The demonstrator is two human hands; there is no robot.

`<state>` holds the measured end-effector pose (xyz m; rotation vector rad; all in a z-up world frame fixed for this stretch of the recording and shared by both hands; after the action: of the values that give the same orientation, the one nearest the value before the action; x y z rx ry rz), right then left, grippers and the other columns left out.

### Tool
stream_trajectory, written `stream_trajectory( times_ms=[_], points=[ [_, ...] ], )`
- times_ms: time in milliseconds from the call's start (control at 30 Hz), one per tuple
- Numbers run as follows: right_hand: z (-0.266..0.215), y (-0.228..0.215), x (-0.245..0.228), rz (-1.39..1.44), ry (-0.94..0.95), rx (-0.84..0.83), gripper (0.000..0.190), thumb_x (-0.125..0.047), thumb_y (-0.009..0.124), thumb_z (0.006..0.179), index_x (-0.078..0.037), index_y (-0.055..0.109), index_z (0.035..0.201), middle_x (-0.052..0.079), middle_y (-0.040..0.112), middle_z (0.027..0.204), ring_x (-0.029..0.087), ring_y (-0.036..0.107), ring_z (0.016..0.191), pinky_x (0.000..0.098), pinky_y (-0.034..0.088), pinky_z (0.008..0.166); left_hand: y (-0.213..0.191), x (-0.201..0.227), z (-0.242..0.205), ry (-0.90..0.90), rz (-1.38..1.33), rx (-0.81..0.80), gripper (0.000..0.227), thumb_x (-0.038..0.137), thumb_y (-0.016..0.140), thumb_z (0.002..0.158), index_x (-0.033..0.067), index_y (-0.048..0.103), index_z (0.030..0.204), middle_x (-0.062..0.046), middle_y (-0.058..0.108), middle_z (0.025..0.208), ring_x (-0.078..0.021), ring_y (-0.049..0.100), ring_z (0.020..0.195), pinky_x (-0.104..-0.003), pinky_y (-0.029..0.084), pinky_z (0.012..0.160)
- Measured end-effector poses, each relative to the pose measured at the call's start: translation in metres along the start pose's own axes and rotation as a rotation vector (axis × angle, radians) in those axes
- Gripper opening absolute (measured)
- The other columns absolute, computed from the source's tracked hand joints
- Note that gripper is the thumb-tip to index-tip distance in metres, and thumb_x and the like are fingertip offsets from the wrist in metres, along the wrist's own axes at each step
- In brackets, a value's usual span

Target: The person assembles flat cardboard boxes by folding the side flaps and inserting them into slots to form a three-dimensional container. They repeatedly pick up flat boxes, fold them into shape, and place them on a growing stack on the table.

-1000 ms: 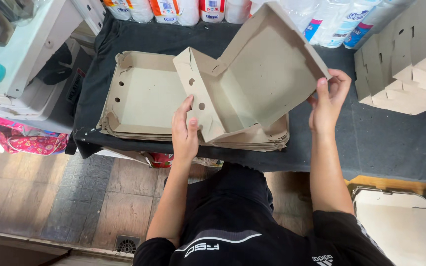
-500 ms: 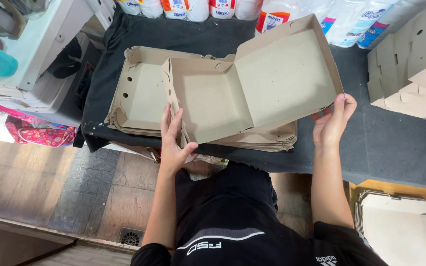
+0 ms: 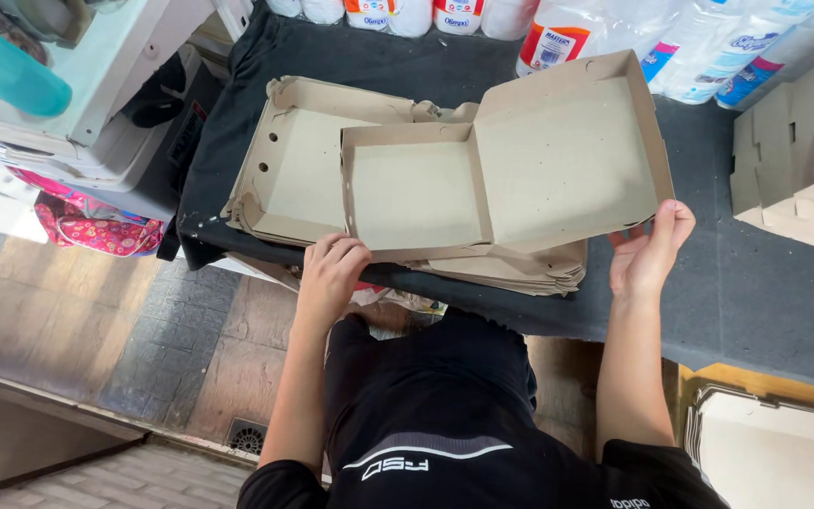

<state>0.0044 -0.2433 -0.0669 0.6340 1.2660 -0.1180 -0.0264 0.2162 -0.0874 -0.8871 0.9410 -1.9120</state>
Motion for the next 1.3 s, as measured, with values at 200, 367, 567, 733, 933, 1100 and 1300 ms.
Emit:
stream_trajectory(
  times_ms=[200, 367, 567, 733, 933, 1100, 1300],
  points=[
    [-0.006, 0.008, -0.007, -0.026, 0.003, -0.003, 0.019, -0.043, 0.044, 0.115, -0.027, 0.033, 0.119, 0.002, 0.04, 0.12, 0.024, 0.055, 0.117, 0.053, 0.059, 0.102, -0.003, 0.008, 0.008, 0.092, 0.033, 0.001, 0.006, 0.029, 0.069, 0.096, 0.0304, 0.066, 0.102, 0.009, 0.065, 0.091, -0.0172, 0.055, 0.124, -0.038, 0.039, 0.103],
    [-0.008, 0.01, -0.01, -0.02, 0.016, -0.003, 0.02, -0.043, 0.045, 0.114, -0.027, 0.034, 0.119, 0.001, 0.041, 0.12, 0.024, 0.056, 0.117, 0.0514, 0.06, 0.102, -0.004, 0.008, 0.011, 0.097, -0.067, -0.103, 0.008, 0.021, 0.066, 0.098, 0.0259, 0.068, 0.104, 0.005, 0.068, 0.098, -0.0199, 0.056, 0.13, -0.04, 0.045, 0.102],
    [-0.012, 0.014, -0.013, -0.057, 0.166, 0.12, 0.032, -0.053, 0.056, 0.098, -0.027, 0.042, 0.111, -0.004, 0.055, 0.127, 0.016, 0.057, 0.109, 0.0364, 0.057, 0.081, -0.024, 0.007, 0.017, 0.143, -0.151, -0.07, 0.025, -0.011, 0.05, 0.087, 0.0027, 0.065, 0.1, -0.017, 0.055, 0.127, -0.0403, 0.042, 0.144, -0.05, 0.045, 0.11],
    [-0.013, 0.011, 0.001, -0.002, 0.211, 0.168, 0.034, -0.055, 0.061, 0.094, -0.029, 0.046, 0.11, -0.004, 0.056, 0.114, 0.02, 0.062, 0.105, 0.0373, 0.06, 0.083, -0.018, -0.003, 0.013, 0.065, -0.072, -0.078, 0.014, -0.002, 0.052, 0.096, 0.005, 0.064, 0.099, -0.016, 0.056, 0.132, -0.0368, 0.041, 0.146, -0.05, 0.047, 0.103],
    [-0.014, 0.0, 0.041, 0.044, 0.145, 0.034, 0.042, -0.048, 0.052, 0.112, -0.028, 0.032, 0.144, 0.008, 0.045, 0.133, 0.026, 0.059, 0.124, 0.0434, 0.069, 0.102, -0.014, 0.015, 0.02, 0.025, -0.061, 0.044, 0.035, -0.008, 0.045, 0.094, 0.0187, 0.062, 0.11, -0.003, 0.058, 0.125, -0.028, 0.05, 0.14, -0.048, 0.034, 0.119],
    [-0.025, 0.004, 0.068, 0.097, 0.228, -0.07, 0.053, -0.047, 0.051, 0.109, -0.02, 0.033, 0.151, 0.007, 0.048, 0.132, 0.028, 0.056, 0.127, 0.0447, 0.062, 0.107, 0.014, 0.049, 0.033, 0.095, -0.181, 0.046, 0.029, 0.004, 0.058, 0.093, 0.0201, 0.065, 0.116, -0.002, 0.061, 0.113, -0.0263, 0.057, 0.13, -0.051, 0.04, 0.114],
    [-0.06, 0.043, 0.06, 0.109, 0.317, -0.176, 0.045, -0.035, 0.053, 0.108, -0.014, 0.039, 0.146, 0.0, 0.053, 0.116, 0.021, 0.061, 0.117, 0.0501, 0.054, 0.111, 0.069, 0.085, 0.057, 0.085, -0.198, -0.102, 0.024, 0.037, 0.057, 0.103, 0.0247, 0.063, 0.123, 0.007, 0.058, 0.106, -0.0157, 0.059, 0.119, -0.039, 0.049, 0.097]
  ],
)
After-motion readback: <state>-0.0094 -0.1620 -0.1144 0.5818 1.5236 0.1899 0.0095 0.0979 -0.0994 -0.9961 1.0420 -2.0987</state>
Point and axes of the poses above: each hand's wrist, its own z-axis towards the middle knuckle, its own y-axis out of the palm, x = y × z, the point moved 4 cm from there along z, towards the middle knuckle
